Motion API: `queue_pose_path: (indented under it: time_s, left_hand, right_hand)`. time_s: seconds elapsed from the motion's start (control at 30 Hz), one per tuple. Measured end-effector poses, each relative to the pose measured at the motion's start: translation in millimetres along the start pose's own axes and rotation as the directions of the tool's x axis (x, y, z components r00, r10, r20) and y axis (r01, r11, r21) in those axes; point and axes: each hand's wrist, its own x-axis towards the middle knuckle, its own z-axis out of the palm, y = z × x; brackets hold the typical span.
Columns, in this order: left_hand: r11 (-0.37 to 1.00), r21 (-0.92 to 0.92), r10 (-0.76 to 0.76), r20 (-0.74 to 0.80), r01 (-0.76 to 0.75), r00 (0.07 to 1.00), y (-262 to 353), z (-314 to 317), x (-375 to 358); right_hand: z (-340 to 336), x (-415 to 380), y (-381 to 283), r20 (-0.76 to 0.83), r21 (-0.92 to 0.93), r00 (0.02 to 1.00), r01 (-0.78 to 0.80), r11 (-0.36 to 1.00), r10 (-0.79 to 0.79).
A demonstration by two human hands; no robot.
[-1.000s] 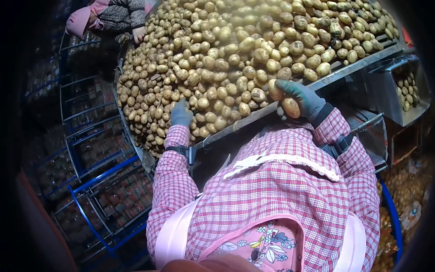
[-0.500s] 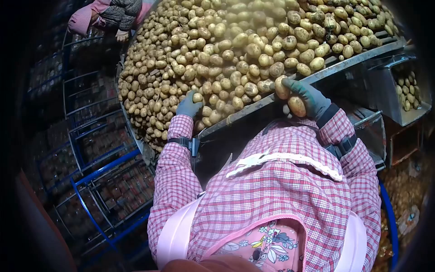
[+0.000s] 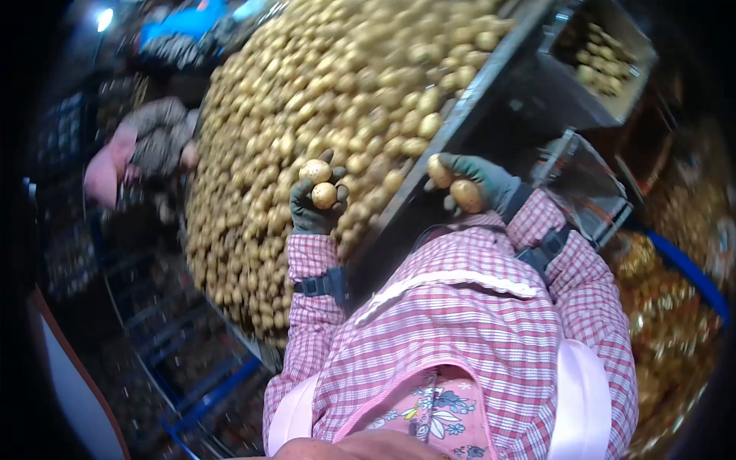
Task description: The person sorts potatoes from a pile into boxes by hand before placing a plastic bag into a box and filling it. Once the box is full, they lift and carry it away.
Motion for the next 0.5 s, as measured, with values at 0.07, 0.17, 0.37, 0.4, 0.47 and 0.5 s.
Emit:
queue_pose_path:
  time_s: [0.07, 0.17, 0.37, 0.4, 0.47, 0.5]
  left_hand:
    - [0.997, 0.042, -0.059, -0.029, 0.06, 0.998, -21.3, 42.1, 45.8]
    - [0.951, 0.199, -0.272, 0.179, 0.236, 0.945, -59.6, 84.9, 113.8]
    - [0.829, 0.485, -0.387, 0.138, 0.279, 0.912, -164.7, 193.9, 228.3]
    - [0.841, 0.458, -0.408, 0.187, 0.289, 0.893, -182.1, 202.1, 263.4]
    - [0.835, 0.454, -0.457, 0.258, 0.31, 0.851, -206.2, 245.0, 301.2]
    - [0.829, 0.474, -0.459, 0.274, 0.297, 0.845, -214.7, 266.6, 314.7]
  right_hand:
    - [-8.4, -22.2, -1.5, -0.1, -0.07, 0.994, 0.046, 0.996, -0.052]
    - [-37.9, -58.2, 13.6, -0.154, 0.124, 0.985, 0.104, 0.987, -0.084]
    - [-66.1, -129.4, 44.2, -0.317, 0.258, 0.899, 0.389, 0.884, -0.303]
    - [-76.2, -131.7, 50.1, -0.321, 0.277, 0.891, 0.413, 0.867, -0.322]
    - [-76.5, -143.9, 56.2, -0.422, 0.31, 0.851, 0.459, 0.833, -0.312]
    - [-76.0, -149.6, 58.3, -0.472, 0.323, 0.829, 0.48, 0.816, -0.301]
